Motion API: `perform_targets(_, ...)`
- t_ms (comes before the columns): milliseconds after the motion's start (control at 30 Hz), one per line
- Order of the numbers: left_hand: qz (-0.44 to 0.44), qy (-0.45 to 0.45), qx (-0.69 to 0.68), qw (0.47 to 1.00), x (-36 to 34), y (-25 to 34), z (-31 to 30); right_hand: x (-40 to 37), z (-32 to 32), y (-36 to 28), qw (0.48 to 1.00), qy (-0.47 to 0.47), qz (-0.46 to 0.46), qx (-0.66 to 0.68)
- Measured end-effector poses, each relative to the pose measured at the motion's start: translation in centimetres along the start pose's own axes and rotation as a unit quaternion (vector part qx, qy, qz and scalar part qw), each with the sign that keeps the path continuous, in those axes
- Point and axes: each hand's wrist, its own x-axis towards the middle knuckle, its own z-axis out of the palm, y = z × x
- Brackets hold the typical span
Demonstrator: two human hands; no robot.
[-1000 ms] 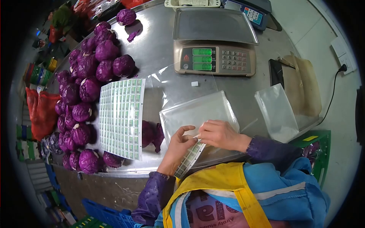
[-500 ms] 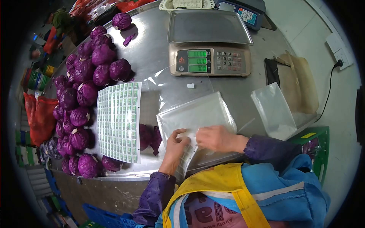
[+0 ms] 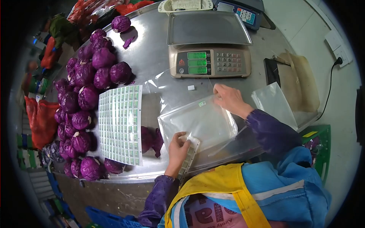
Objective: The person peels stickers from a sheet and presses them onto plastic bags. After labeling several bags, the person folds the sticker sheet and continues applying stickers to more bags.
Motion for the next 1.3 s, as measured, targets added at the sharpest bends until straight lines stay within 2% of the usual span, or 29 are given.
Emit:
perform_targets(67,-0.009,-0.003,-0.048,0.999,-0.1,0.9,-0.1,-2.2,-1.1,0.5,0.977,-0.094,-0.176,0.082)
perform_targets(200,-0.031,-0.011,-0.161,0.986,-0.7,2.7,-0.9,-4.6,0.5,1.6,0.964,-0.143,-0.220,0.053)
perform_targets(267,-0.041,-0.013,-0.173,0.984,-1.1,3.2,-1.4,-4.0,1.4,2.6,0.969,-0.167,-0.153,0.099)
perform_targets(400,-0.005,-0.016,-0.228,0.974,-2.9,5.1,-3.2,-2.2,1.1,3.0,0.957,-0.196,-0.118,0.177)
perform_targets(467,-0.056,-0.058,-0.287,0.954,-3.9,5.8,-4.2,-0.3,1.0,3.3,0.927,-0.208,-0.023,0.312)
perform_targets(533,-0.054,-0.068,-0.290,0.953,-3.9,5.4,-4.5,2.3,-1.1,2.2,0.915,-0.192,0.065,0.349)
perform_targets(600,-0.064,-0.056,-0.298,0.951,-3.6,5.4,-4.3,4.8,-2.9,1.9,0.880,-0.193,0.163,0.402)
perform_targets(633,-0.061,-0.056,-0.299,0.951,-3.6,5.6,-4.1,5.8,-2.9,2.2,0.881,-0.192,0.161,0.401)
perform_targets(700,-0.046,-0.054,-0.258,0.964,-3.5,5.8,-3.6,7.2,-2.3,2.7,0.892,-0.035,0.187,0.409)
perform_targets(733,-0.045,-0.050,-0.260,0.963,-3.4,5.7,-3.4,7.3,-2.4,2.6,0.893,-0.038,0.184,0.408)
perform_targets(800,0.008,-0.027,-0.240,0.970,-3.1,5.5,-3.1,7.7,-2.6,2.0,0.874,0.130,0.153,0.443)
perform_targets(833,0.030,-0.022,-0.231,0.972,-3.0,5.5,-3.0,6.5,-3.8,0.1,0.880,0.100,0.142,0.441)
perform_targets(900,0.016,-0.008,-0.225,0.974,-3.0,6.3,-2.8,4.3,-1.7,-1.7,0.897,0.077,-0.032,0.433)
perform_targets(967,0.012,-0.001,-0.203,0.979,-2.9,7.1,-2.2,0.7,-1.8,-5.0,0.912,-0.028,-0.107,0.396)
perform_targets(1033,0.005,-0.013,-0.198,0.980,-2.7,7.0,-2.0,-2.1,-2.1,-7.9,0.910,-0.092,-0.188,0.358)
perform_targets(1067,-0.001,-0.026,-0.192,0.981,-2.6,7.0,-2.0,-3.0,-1.8,-8.6,0.909,-0.091,-0.187,0.360)
perform_targets(1133,-0.001,-0.023,-0.171,0.985,-2.6,6.8,-1.8,-4.3,-1.4,-9.5,0.928,-0.039,-0.303,0.215)
perform_targets(1200,-0.048,-0.041,-0.225,0.972,-2.7,7.1,-1.8,-4.9,-1.5,-10.0,0.931,-0.020,-0.308,0.194)
perform_targets(1233,-0.048,-0.043,-0.225,0.972,-2.7,7.2,-1.8,-5.1,-1.5,-10.0,0.933,-0.004,-0.315,0.171)
perform_targets(1300,-0.063,-0.078,-0.306,0.947,-2.8,7.4,-1.7,-5.2,-1.3,-9.8,0.933,0.002,-0.327,0.148)
